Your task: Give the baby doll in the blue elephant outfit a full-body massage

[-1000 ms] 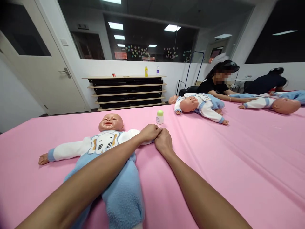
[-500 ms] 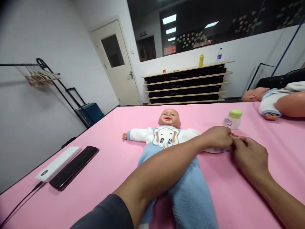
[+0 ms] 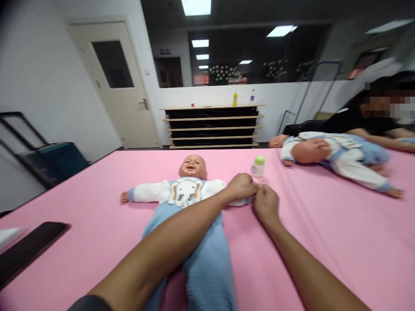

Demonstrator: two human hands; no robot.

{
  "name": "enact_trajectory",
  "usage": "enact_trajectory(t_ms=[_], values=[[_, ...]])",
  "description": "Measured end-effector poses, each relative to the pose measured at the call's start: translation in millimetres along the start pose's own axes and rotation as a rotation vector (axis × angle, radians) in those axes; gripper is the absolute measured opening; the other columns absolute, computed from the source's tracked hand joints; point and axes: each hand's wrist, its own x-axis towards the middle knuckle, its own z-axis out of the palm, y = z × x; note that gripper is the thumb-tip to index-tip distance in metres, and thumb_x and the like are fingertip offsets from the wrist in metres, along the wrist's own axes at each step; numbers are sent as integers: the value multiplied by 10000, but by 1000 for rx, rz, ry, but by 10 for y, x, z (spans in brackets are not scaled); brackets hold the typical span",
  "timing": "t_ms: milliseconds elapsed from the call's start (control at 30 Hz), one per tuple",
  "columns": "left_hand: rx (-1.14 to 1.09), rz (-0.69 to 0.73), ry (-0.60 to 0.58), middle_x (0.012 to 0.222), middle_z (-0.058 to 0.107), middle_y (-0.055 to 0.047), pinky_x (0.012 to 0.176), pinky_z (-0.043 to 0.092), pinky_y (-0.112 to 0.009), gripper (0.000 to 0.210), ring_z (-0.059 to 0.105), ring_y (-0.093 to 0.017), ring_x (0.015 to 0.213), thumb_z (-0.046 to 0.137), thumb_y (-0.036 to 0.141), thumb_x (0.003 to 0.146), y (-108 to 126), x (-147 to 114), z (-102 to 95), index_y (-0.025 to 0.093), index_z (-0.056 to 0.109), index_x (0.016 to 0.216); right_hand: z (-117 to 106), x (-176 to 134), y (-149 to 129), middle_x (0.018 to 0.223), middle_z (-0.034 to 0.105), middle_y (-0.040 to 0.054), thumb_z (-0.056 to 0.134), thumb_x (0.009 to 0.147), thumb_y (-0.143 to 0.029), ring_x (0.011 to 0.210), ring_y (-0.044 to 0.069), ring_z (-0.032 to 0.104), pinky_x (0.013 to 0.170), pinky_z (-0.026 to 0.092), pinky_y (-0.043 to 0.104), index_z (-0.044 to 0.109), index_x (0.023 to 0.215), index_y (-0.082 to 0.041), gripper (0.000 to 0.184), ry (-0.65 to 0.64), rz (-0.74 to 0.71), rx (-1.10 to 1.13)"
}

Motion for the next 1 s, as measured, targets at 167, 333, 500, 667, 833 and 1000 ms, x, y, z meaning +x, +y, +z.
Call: enact_trajectory(t_ms=[167,333,500,667,833,1000], values=[[-127,69,38,861,727,-163,651,457,-270,353,663,-210,756,466,360,878,-22,-48,-25,116,716,828,14,-38,-92,639,664,42,521,870,-460,552,174,575,562,437,275,656,831,-162,330,-18,107,320],[-231,132,10,757,721,-88,631,446,-236,250,644,-166,682,525,289,846,-9,-65,-8,129,716,828,16,-30,-100,540,604,27,488,891,-491,502,163,555,499,387,256,554,635,-187,403,52,167,271],[-228,86,71,723,706,-76,603,415,-251,170,624,-177,666,575,276,805,-42,-15,6,152,692,809,33,-76,-148,557,584,2,406,933,-488,513,149,528,530,407,256,537,677,-200,407,20,104,359],[-194,99,128,740,700,-77,604,399,-250,223,614,-172,673,508,293,854,-89,17,17,165,669,770,43,-86,-154,590,590,-17,480,890,-413,530,142,521,521,406,245,557,734,-206,271,-15,119,415],[-206,142,49,798,721,-74,629,421,-247,220,630,-179,706,555,293,821,-82,2,14,156,714,888,52,-26,-78,545,589,8,479,885,-428,514,154,522,509,386,257,508,612,-214,348,41,185,322],[-212,70,86,740,714,-73,604,405,-247,220,615,-170,668,544,298,833,-90,5,19,162,707,777,69,-64,-120,573,604,7,431,902,-434,514,151,535,516,408,255,547,659,-207,352,8,158,429]])
